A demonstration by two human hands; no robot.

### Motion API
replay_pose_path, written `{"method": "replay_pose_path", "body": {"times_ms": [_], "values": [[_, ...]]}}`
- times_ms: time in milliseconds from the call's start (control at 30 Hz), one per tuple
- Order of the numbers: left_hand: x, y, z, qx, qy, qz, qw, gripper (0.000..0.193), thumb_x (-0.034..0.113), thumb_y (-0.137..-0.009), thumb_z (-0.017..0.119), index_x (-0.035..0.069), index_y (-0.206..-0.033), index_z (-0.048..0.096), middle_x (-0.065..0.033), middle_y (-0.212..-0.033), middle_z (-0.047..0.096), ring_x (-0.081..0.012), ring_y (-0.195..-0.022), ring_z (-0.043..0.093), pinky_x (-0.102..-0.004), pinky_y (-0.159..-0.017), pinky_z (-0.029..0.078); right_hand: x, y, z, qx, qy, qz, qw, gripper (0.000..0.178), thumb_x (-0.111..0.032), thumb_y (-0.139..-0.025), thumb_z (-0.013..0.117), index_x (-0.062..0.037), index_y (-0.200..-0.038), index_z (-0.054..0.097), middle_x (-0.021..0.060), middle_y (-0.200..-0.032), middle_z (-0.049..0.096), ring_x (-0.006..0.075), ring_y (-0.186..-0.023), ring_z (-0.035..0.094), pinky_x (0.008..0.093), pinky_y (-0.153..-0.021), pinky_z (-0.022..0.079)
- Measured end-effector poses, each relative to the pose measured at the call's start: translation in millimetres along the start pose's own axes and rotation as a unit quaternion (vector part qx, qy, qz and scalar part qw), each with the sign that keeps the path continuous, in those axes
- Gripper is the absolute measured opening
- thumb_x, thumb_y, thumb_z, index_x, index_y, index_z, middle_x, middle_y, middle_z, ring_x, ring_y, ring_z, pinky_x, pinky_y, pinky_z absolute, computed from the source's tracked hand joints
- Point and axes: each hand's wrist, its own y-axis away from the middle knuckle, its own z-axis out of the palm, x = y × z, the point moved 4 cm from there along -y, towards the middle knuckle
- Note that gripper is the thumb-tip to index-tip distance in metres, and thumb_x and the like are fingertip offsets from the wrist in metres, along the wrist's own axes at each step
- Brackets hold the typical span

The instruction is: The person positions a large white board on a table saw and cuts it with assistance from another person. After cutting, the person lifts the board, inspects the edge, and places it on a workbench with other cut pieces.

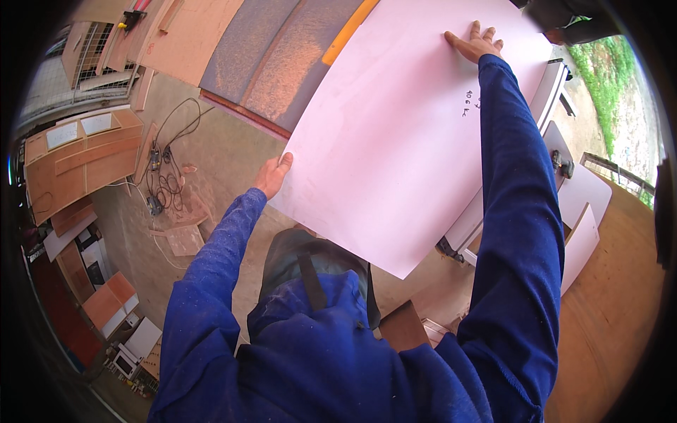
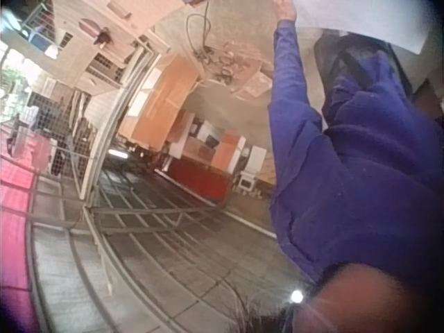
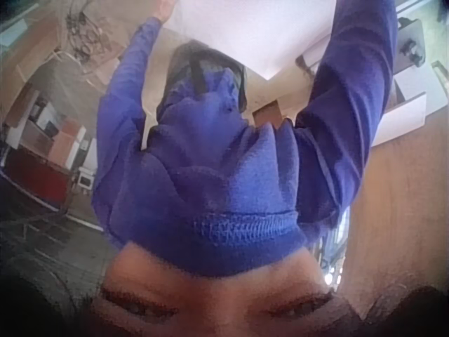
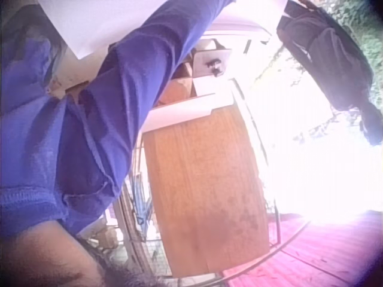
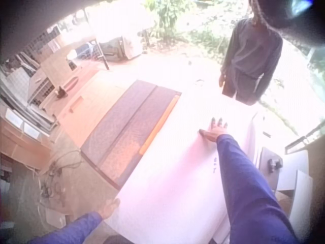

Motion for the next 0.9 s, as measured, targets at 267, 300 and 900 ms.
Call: {"method": "replay_pose_path", "body": {"times_ms": [267,300,900], "values": [[1,-3,0,0.001,0.004,0.002,1.0,0.079,0.064,-0.106,0.038,-0.008,-0.128,0.064,-0.0238,-0.122,0.07,-0.0323,-0.12,0.063,-0.0405,-0.103,0.045,-1,-1,-3,-0.007,-0.001,0.005,1.0,0.114,-0.09,-0.081,0.049,-0.0248,-0.167,0.012,0.0226,-0.172,0.002,0.0534,-0.155,0.0,0.0623,-0.124,0.017],[2,-3,0,0.006,0.007,0.005,1.0,0.079,0.064,-0.106,0.038,-0.008,-0.128,0.063,-0.0236,-0.122,0.07,-0.0325,-0.12,0.063,-0.0404,-0.103,0.045,-1,-2,-3,-0.004,0.0,0.004,1.0,0.114,-0.09,-0.081,0.049,-0.0248,-0.167,0.012,0.0227,-0.172,0.002,0.0535,-0.155,0.0,0.0626,-0.124,0.017],[9,-5,0,0.041,0.019,0.026,0.999,0.075,0.062,-0.105,0.041,-0.008,-0.116,0.067,-0.03,-0.11,0.071,-0.0431,-0.11,0.066,-0.047,-0.095,0.048,4,-16,2,0.012,0.001,-0.009,1.0,0.114,-0.09,-0.08,0.048,-0.0244,-0.167,0.014,0.0241,-0.171,0.003,0.055,-0.154,0.0,0.0667,-0.122,0.018]]}}
